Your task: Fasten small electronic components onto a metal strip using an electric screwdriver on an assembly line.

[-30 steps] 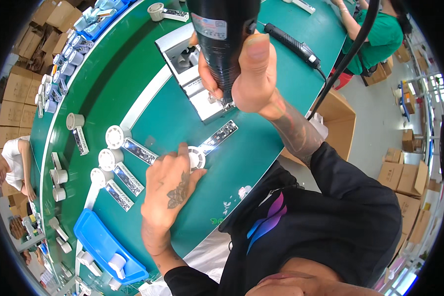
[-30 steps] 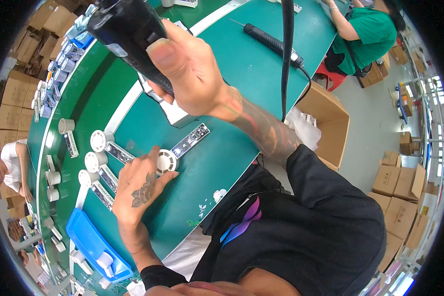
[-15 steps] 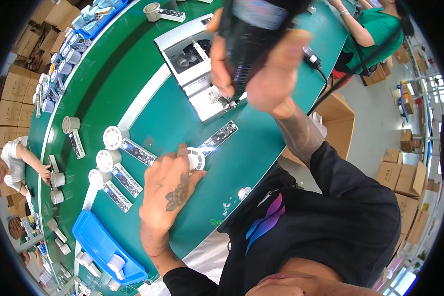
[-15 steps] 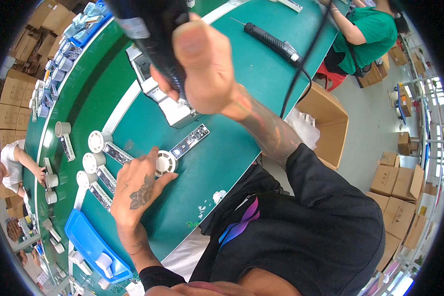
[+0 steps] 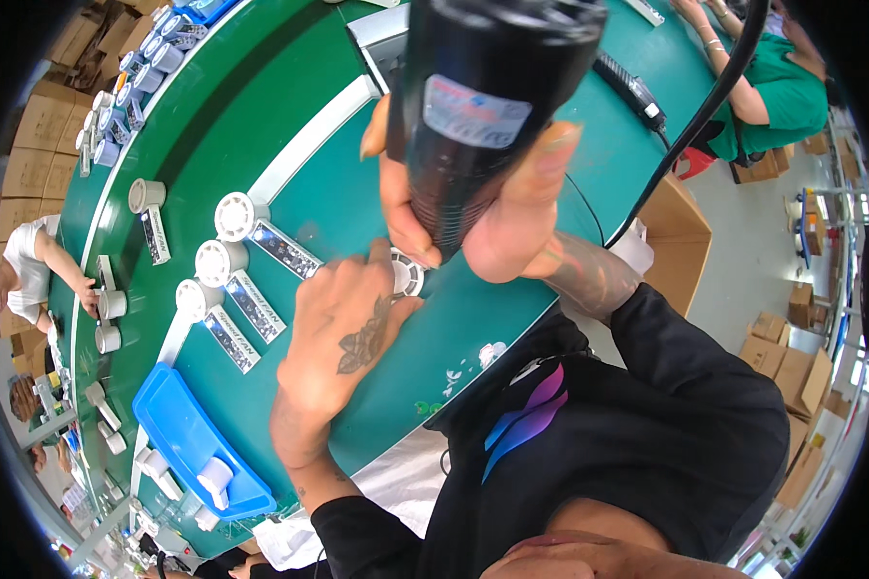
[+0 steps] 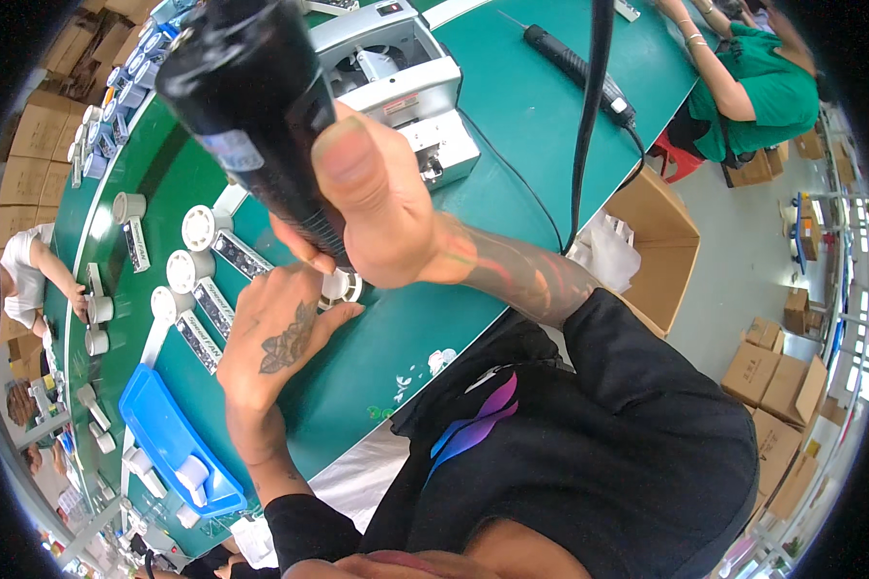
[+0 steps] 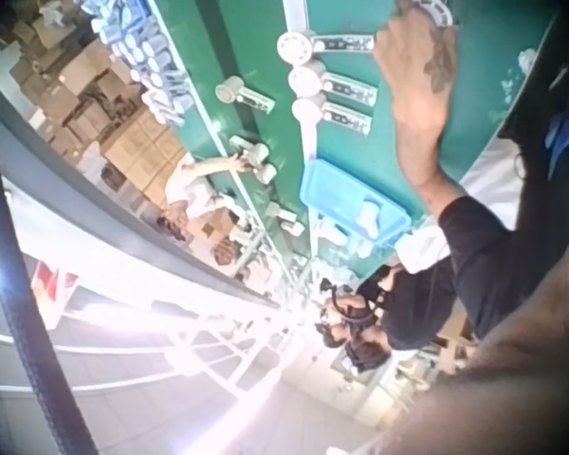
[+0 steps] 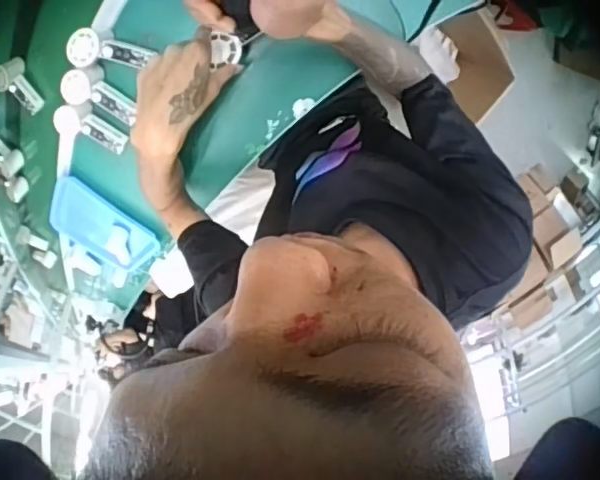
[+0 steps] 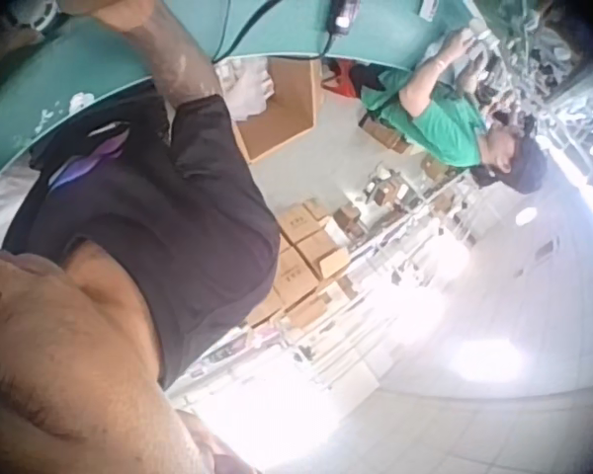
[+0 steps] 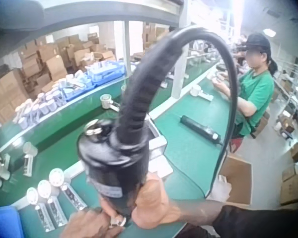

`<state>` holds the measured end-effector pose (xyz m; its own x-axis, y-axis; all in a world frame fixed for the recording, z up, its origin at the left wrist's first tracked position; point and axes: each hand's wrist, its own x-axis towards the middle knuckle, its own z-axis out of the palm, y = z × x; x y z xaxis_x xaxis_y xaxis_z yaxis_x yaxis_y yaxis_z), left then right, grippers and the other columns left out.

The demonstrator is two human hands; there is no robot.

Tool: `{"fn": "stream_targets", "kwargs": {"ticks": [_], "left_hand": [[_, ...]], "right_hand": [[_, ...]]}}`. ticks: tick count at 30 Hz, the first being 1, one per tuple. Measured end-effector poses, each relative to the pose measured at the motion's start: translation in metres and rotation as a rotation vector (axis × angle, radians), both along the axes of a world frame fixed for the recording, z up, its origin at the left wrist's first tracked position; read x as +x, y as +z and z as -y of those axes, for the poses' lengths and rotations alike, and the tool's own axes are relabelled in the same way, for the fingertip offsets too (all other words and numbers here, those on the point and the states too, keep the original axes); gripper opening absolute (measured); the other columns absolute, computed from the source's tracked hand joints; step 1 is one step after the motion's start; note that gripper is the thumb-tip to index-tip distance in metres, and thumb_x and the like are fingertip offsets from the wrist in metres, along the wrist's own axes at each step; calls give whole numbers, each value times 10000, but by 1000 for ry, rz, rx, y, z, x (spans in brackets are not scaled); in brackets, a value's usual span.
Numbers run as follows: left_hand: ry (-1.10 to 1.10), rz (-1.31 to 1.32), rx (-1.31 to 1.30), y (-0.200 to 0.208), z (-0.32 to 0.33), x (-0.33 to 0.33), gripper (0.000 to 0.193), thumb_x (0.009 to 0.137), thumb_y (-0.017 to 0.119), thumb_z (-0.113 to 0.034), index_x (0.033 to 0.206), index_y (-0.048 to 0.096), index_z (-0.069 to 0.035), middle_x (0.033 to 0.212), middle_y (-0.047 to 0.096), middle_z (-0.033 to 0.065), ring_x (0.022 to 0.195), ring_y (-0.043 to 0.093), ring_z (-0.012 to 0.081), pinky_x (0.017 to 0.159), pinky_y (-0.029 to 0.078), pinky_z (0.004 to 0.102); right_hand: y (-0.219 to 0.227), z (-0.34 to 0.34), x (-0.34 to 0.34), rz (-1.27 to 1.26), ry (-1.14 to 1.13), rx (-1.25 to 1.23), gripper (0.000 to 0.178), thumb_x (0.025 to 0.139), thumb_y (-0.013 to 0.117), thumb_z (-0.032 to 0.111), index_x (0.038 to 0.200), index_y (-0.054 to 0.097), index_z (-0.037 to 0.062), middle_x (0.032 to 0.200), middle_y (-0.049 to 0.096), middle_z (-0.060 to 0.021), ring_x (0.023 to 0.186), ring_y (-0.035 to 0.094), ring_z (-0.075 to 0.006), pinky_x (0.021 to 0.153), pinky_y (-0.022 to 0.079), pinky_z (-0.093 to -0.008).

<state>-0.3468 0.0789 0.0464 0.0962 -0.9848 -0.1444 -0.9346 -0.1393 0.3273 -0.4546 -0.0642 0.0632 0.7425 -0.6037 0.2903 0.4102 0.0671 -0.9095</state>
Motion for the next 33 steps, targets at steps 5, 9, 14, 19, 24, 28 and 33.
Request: {"fn": "stream_targets", "kwargs": {"ticks": [5,9,14,19,24,28,33], "left_hand": [[-57,-38,-164,0,-5,0,562,758,797,-180,1234,560,5,885,582,120,823,582,313,715,467,431],[-49,-29,-193,-2,-5,1,559,760,795,-175,1235,560,1,877,573,115,826,580,307,717,467,427],[-59,-32,-184,-4,-7,2,572,760,796,-174,1248,557,6,868,566,108,813,574,301,719,465,420],[-74,-5,-186,-6,-7,2,580,764,795,-178,1256,557,16,865,571,109,825,582,290,724,470,417],[-26,-4,-7,-5,-1,2,572,771,793,-187,1252,564,23,865,578,110,839,590,288,727,477,411],[-67,-25,-103,-10,-2,1,561,777,788,-184,1241,565,40,853,589,128,828,597,304,722,482,422],[-47,-17,-164,-1,-6,0,511,786,774,-170,1205,573,43,816,595,141,804,607,328,699,487,438]], "right_hand": [[-21,6,0,250,218,13,790,956,398,705,1221,499,-32,764,558,-80,513,488,-79,446,385,-234],[-17,2,0,128,121,22,980,822,314,858,1167,493,-41,656,552,-77,445,470,-96,418,392,-241],[-19,1,-2,31,74,45,1150,685,219,1010,1086,487,-34,533,530,-82,373,447,-125,371,394,-262],[-18,4,-3,79,95,81,1146,677,226,1015,1091,481,-22,521,509,-87,366,447,-142,363,390,-267],[-15,5,-3,-8,90,81,1151,664,246,1022,1095,469,-22,526,510,-94,366,453,-149,361,394,-270],[-18,8,-7,-10,92,66,1150,665,248,1021,1099,464,-22,529,515,-97,368,456,-149,365,399,-269],[-18,-2,-9,-3,150,61,1118,661,347,1015,963,534,-45,572,550,-126,414,509,-182,375,417,-288]]}}
